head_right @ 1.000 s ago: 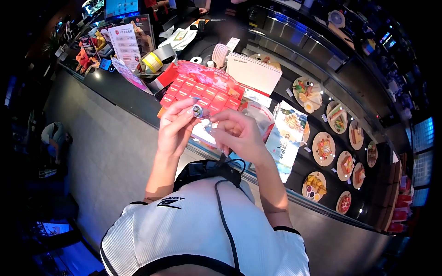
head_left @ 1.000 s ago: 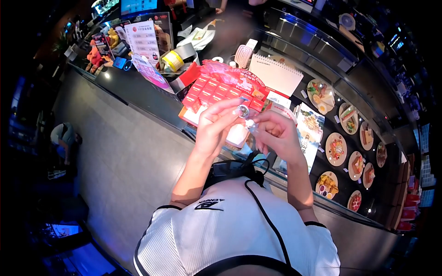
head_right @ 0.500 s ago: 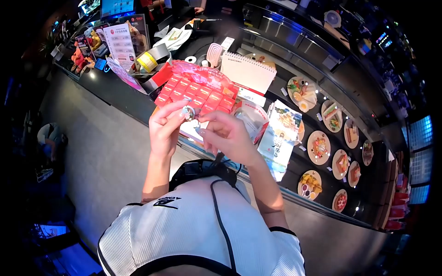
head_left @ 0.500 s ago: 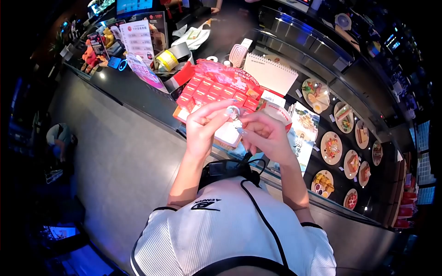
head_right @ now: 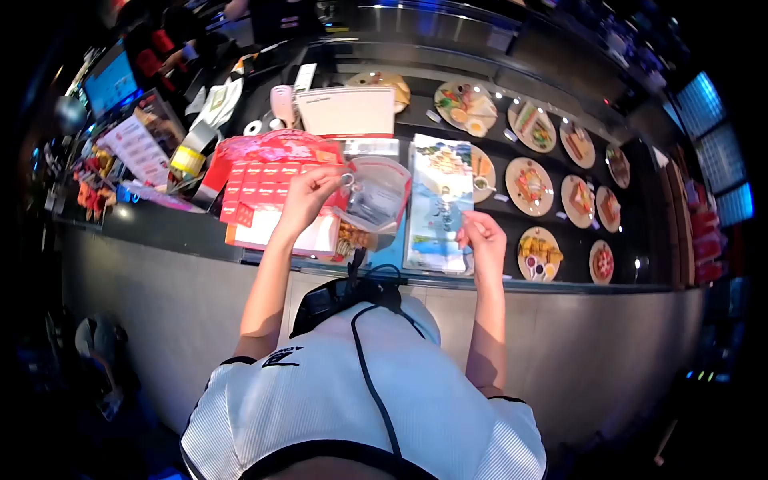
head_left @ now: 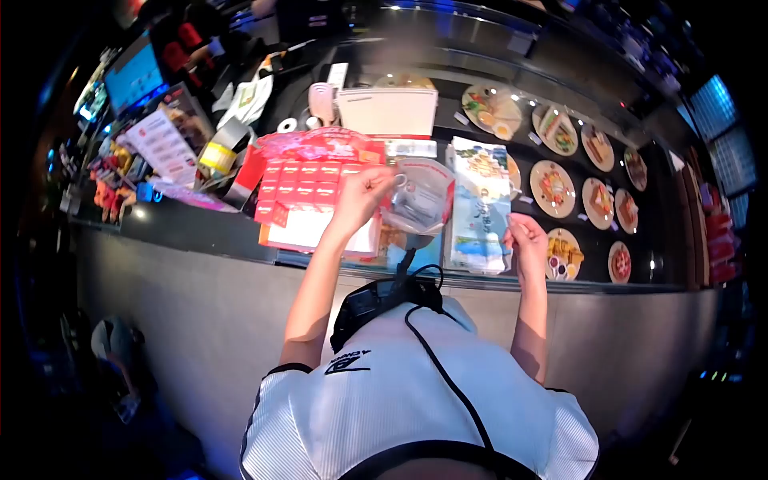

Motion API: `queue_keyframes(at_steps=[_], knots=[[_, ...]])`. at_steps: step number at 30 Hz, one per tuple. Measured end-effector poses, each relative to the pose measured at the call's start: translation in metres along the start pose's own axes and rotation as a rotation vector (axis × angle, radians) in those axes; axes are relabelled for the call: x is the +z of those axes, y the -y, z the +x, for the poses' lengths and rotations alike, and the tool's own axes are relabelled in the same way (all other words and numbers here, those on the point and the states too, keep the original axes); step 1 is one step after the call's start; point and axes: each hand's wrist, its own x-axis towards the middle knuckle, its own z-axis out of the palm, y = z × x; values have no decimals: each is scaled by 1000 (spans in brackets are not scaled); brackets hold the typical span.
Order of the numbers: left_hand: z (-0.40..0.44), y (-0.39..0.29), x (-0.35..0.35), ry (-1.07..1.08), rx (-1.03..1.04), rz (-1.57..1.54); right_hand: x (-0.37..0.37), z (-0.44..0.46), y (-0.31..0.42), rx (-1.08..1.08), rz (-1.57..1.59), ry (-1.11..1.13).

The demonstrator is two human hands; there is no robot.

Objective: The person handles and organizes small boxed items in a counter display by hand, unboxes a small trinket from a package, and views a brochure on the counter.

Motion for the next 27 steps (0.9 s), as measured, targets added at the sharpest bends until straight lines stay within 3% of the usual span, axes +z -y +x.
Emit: queue_keyframes(at_steps=[1, 5, 9, 13, 14, 17, 18, 21, 27], knots=[[9, 4, 2, 61, -18, 92, -13, -6, -2, 29, -20, -95], [35, 17, 20, 195, 251, 565, -45, -34, -18, 22, 76, -266], [63, 39, 33, 519, 137, 709, -37, -46, -15, 30, 95, -309], [68, 43, 37, 481, 123, 612, -36, -46, -15, 20, 87, -323], [69, 35, 36, 421, 212, 580, -37, -48, -15, 21, 84, -338], [71, 18, 40, 241, 210, 534, -42, -49, -20, 44, 94, -371], [70, 1, 42, 308, 245, 705, -43, -49, -22, 57, 104, -380], [81, 23, 44, 385, 416, 812, -46, -49, -23, 61, 100, -385], [80, 24, 48, 445, 209, 873, -55, -52, -19, 80, 32, -402]])
